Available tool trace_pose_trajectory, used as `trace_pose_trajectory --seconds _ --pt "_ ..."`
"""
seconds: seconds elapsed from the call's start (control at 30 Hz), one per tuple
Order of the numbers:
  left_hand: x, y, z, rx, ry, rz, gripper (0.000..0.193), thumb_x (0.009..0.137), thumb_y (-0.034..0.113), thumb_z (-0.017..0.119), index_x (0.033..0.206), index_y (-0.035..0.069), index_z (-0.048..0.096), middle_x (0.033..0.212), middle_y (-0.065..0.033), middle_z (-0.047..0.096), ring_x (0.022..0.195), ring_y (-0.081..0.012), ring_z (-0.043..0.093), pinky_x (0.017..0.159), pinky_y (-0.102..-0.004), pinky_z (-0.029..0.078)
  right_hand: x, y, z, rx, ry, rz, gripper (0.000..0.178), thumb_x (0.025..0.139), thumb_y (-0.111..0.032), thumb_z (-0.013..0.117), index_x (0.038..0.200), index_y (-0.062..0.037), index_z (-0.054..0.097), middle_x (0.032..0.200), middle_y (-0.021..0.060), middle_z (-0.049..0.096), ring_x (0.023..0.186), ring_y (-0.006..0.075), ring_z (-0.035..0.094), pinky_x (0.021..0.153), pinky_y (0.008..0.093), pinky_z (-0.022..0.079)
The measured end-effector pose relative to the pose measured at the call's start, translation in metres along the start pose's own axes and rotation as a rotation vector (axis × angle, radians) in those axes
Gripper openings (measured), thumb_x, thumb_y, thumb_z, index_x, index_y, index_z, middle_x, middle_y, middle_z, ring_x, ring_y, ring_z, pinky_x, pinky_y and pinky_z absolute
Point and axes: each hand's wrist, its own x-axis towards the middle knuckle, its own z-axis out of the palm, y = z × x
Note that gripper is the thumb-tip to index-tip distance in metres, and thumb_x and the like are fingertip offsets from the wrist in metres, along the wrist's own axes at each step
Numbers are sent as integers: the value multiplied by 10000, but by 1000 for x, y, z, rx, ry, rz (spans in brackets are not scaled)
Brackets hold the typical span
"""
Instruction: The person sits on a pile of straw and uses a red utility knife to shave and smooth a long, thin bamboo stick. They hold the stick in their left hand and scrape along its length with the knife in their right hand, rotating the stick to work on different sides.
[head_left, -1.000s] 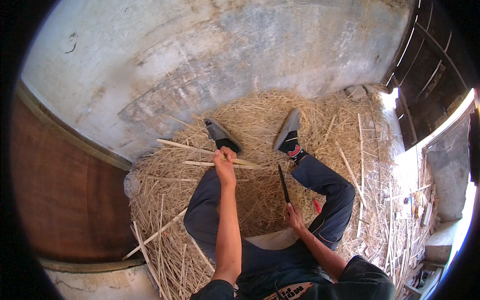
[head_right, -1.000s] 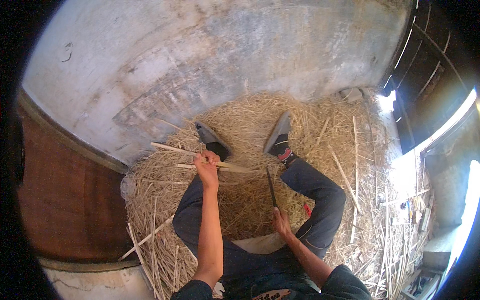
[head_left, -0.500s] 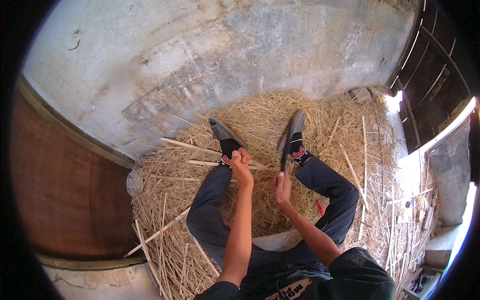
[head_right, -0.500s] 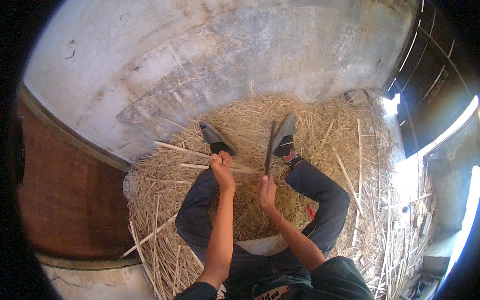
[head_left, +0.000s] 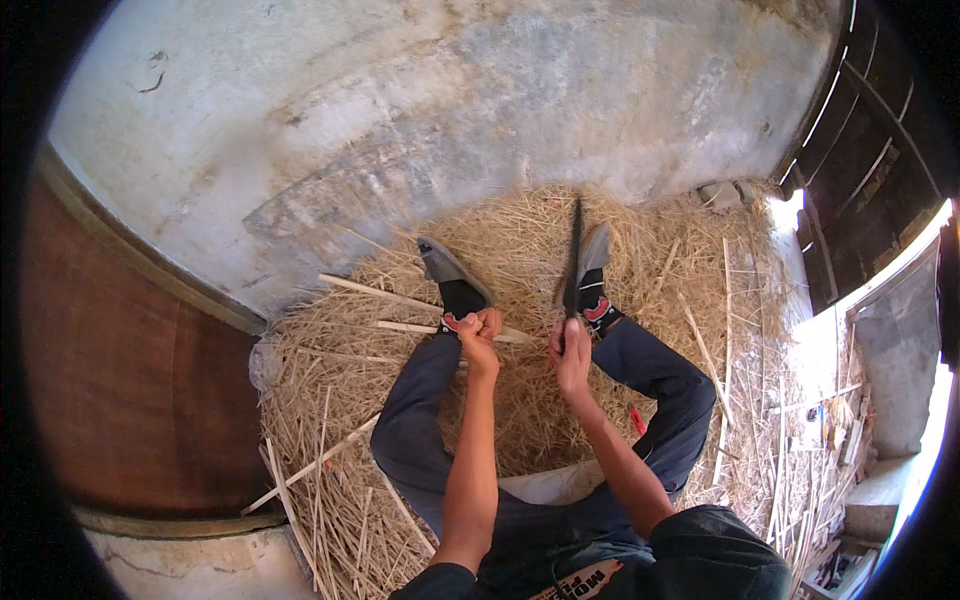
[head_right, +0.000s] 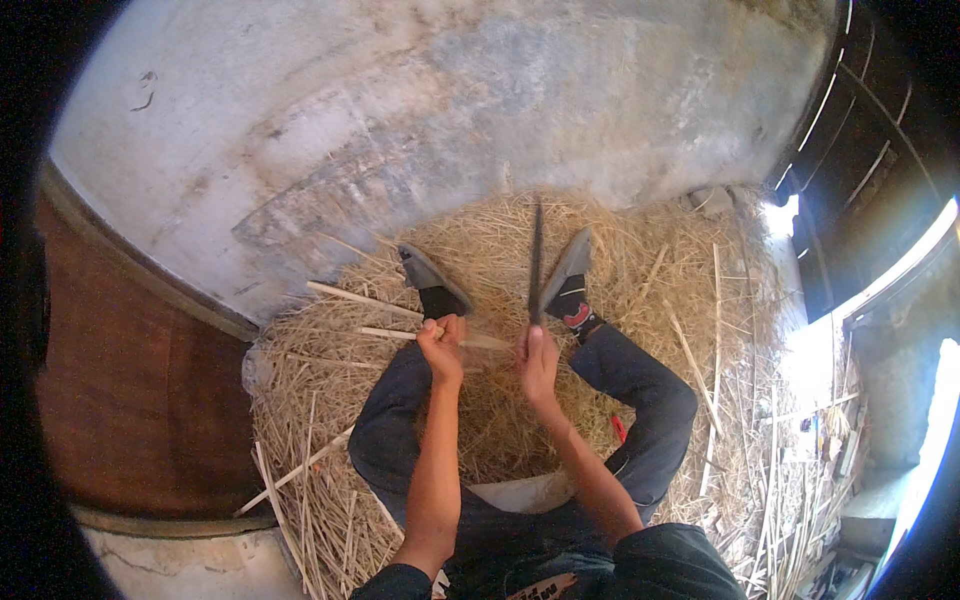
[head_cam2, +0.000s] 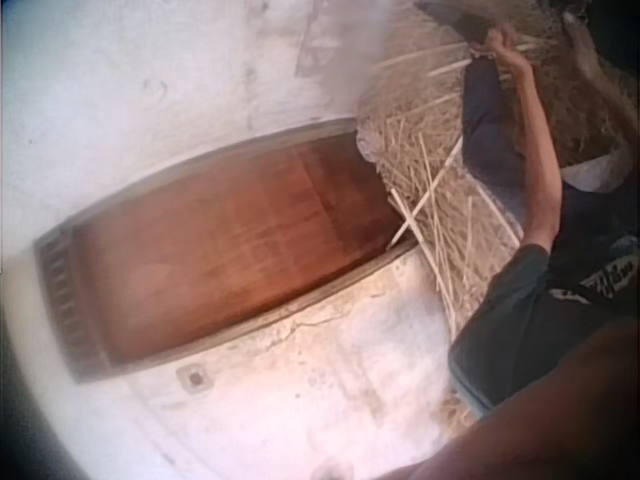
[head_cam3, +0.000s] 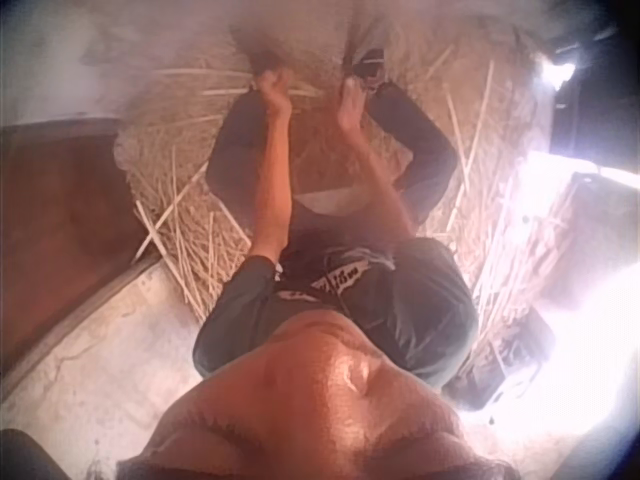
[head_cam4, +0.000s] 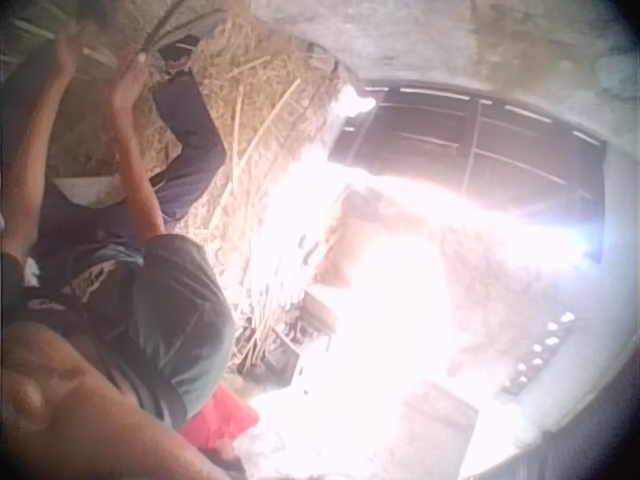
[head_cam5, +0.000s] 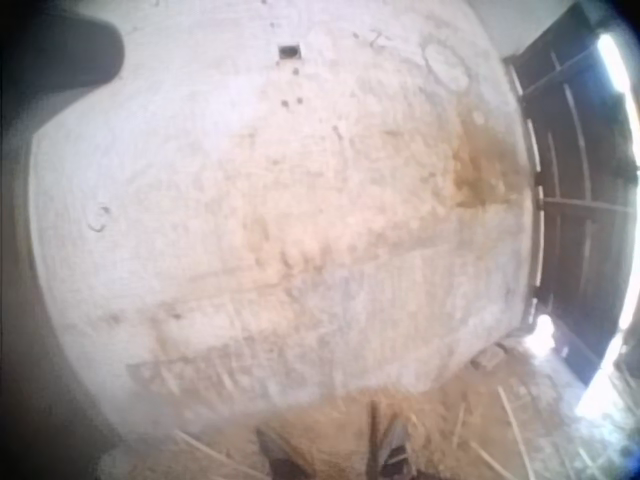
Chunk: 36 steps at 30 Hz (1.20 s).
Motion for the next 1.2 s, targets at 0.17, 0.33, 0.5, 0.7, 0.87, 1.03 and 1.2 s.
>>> trace_pose_trajectory --seconds 0.17,0.33,0.5,0.7,0.87,1.03,1.2 --pt "-2 2 5 -68 18 -22 593 968 557 498 661 139 210 615 2 180 571 -154 183 627 -372 155 -51 119 -59 -740 -132 396 551 1108 -559 444 1018 -36 592 645 13 443 545 131 447 529 340 372" --pt "-6 1 11 -68 -48 28 596 990 528 465 641 118 209 582 -7 201 548 -147 159 597 -367 147 -4 106 -59 -598 -90 491 559 1103 -563 444 988 -35 585 694 42 485 579 167 470 564 379 398" --pt "-10 -8 -24 -110 -150 50 574 1001 498 458 649 116 214 580 -6 203 538 -141 161 576 -366 155 23 -29 7 -210 -32 181 515 1108 -560 448 973 -71 538 641 -8 447 520 116 417 484 317 323" --pt "-13 -23 -8 -117 -171 -101 583 996 514 477 645 123 224 592 11 192 545 -137 174 587 -369 159 -51 128 -90 -644 -90 276 604 1095 -583 434 832 -55 563 656 35 477 552 155 451 538 363 372" --pt "-31 -26 -8 45 -224 -56 596 1018 524 489 660 113 247 618 17 170 560 -124 156 586 -361 150 -65 102 -76 -701 -163 533 562 1112 -533 436 846 -63 592 673 39 481 588 161 484 578 391 422" --pt "-29 -32 7 -34 -133 -12 594 991 503 540 650 128 230 599 9 195 551 -129 164 588 -370 145 -15 32 -42 -410 6 249 569 1122 -540 411 935 -30 582 742 49 531 616 171 443 604 389 378" --pt "-29 -30 -15 -30 -29 2 555 971 475 532 641 147 229 585 12 222 551 -143 181 596 -381 158 -31 -8 -28 -140 88 111 451 1136 -486 418 909 -108 515 666 -35 415 553 65 366 513 264 321"
